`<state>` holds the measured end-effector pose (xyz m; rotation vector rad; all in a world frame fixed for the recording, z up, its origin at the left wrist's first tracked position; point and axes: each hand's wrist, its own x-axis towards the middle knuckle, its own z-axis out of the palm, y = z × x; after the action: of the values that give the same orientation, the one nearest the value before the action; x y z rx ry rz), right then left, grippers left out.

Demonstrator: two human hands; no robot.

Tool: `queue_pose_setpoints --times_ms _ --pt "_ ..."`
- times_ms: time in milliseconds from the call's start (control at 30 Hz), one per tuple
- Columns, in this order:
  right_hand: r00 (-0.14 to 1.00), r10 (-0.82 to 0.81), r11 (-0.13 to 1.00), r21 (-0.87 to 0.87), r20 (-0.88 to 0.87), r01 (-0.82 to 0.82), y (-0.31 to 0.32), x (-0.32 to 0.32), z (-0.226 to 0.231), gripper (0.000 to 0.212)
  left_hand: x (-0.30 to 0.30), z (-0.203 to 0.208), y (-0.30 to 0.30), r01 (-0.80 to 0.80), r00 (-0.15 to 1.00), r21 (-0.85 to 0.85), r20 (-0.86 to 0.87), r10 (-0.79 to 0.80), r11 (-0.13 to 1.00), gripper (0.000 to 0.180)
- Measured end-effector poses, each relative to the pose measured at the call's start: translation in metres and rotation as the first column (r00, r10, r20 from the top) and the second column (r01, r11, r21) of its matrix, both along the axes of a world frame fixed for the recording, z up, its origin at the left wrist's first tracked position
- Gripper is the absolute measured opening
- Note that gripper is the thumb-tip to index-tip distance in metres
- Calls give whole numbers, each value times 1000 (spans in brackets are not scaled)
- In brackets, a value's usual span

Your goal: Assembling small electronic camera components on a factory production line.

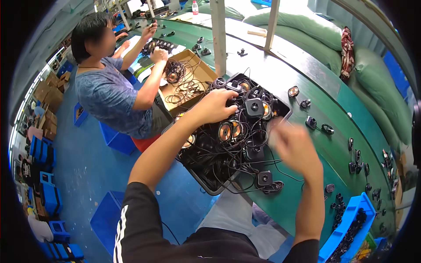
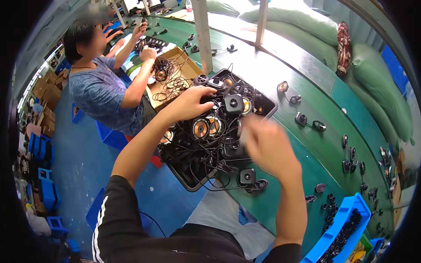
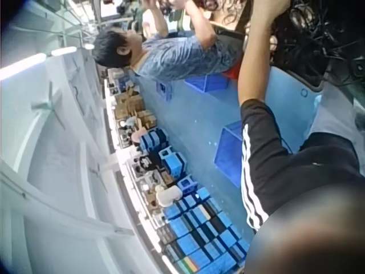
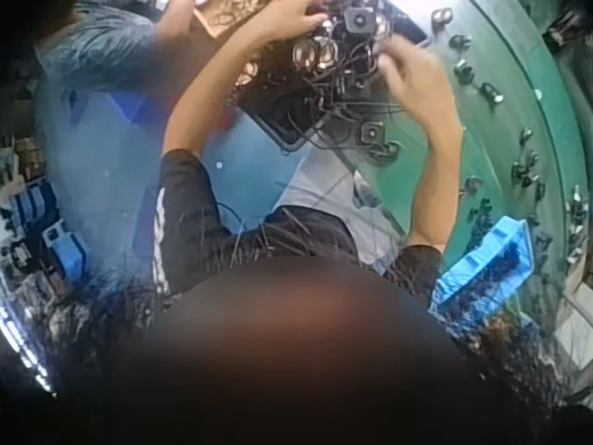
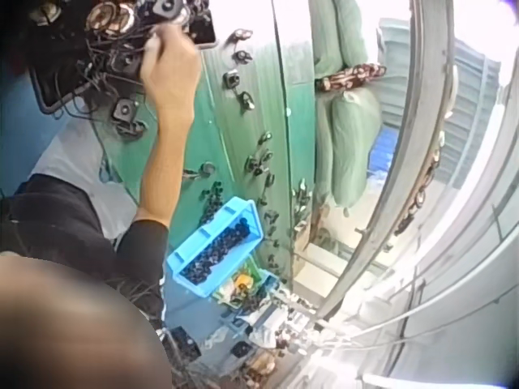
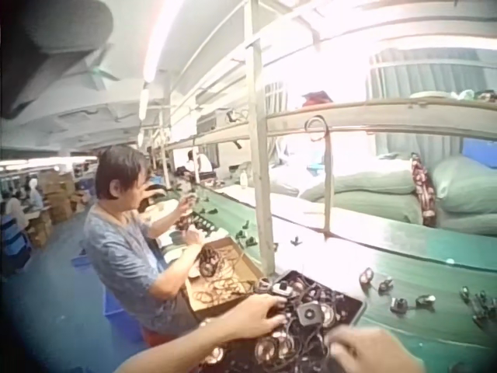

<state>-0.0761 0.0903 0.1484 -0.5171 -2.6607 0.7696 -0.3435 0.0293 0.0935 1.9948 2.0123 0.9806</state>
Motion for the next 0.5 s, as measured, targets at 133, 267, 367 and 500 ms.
queue_pose_setpoints --times_ms 133,267,367,500 --pt "972 211 898 412 -99 -153 77 -76 -47 50 2 -3 32 118 985 -37 -121 -122 992 29" --pt "963 163 784 565 213 -257 70 -94 -55 44 -9 -12 22 156 969 -179 -161 -185 971 29" --pt "976 155 803 595 -154 -33 53 -77 -30 38 -13 -14 17 159 982 -124 -85 -170 979 35" --pt "847 130 830 524 -515 191 40 -51 4 28 7 3 7 293 954 4 -60 -293 956 43"
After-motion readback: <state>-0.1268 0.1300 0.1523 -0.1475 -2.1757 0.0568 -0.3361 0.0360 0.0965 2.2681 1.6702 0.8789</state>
